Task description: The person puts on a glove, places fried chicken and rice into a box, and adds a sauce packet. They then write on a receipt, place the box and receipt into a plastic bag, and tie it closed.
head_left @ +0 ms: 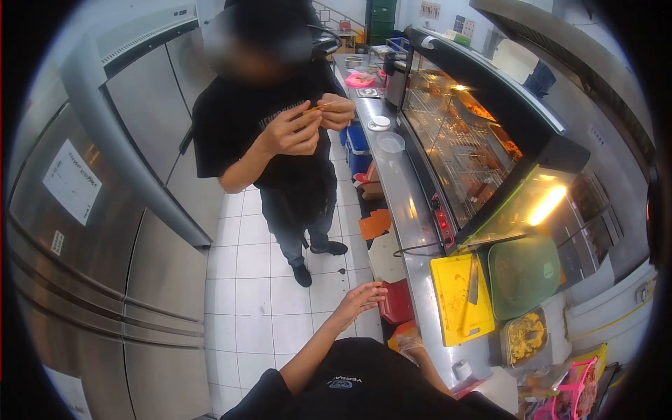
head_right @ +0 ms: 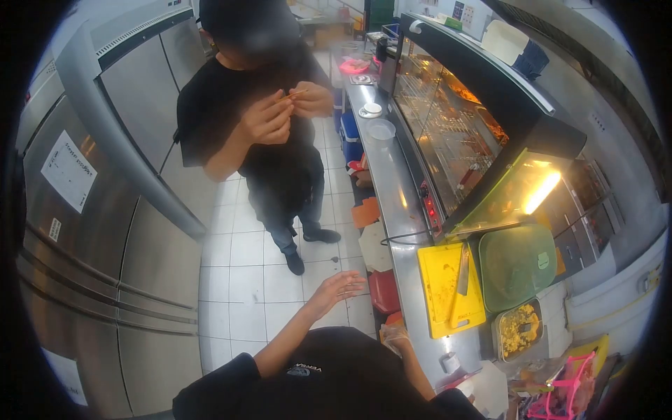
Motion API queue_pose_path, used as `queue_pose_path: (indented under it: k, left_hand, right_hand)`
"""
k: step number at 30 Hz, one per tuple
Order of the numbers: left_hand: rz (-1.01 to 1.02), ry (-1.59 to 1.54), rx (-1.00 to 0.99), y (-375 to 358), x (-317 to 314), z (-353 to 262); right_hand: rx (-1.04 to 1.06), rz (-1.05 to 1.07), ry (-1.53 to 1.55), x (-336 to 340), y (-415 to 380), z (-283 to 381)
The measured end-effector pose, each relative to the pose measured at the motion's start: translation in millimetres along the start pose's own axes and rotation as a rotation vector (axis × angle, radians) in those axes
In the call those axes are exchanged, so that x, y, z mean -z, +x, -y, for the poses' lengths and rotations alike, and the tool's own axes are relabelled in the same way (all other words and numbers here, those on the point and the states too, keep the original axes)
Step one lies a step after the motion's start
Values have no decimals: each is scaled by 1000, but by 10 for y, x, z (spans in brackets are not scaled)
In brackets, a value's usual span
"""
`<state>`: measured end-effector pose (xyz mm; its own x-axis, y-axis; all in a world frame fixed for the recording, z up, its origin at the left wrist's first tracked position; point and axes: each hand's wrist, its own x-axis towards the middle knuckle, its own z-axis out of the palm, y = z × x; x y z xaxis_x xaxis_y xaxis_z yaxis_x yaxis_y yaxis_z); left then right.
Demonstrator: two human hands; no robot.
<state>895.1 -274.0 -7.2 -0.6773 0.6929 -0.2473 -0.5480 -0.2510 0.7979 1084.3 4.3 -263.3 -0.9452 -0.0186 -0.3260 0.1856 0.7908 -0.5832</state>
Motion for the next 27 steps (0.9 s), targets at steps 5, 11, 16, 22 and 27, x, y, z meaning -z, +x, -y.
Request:
queue_pose_path:
  k: [5, 11, 16, 22, 27]
  left_hand:
    - [3, 0, -2, 11, -4, 3]
    - [15, 4, -4, 49, 30, 43]
    - [-5, 5, -5, 43, 7, 23]
    - [-14, 3, -3, 41, 15, 21]
    - [-25, 5, 5, 45, 34, 51]
  right_hand:
    - [-117, 203, -77, 32, 57, 10]
    - [74, 216, -275, -230, 129, -351]
    - [-90, 243, -244, 40, 22, 80]
    - [-115, 384, -331, 166, 14, 279]
    - [-42, 284, -304, 23, 27, 69]
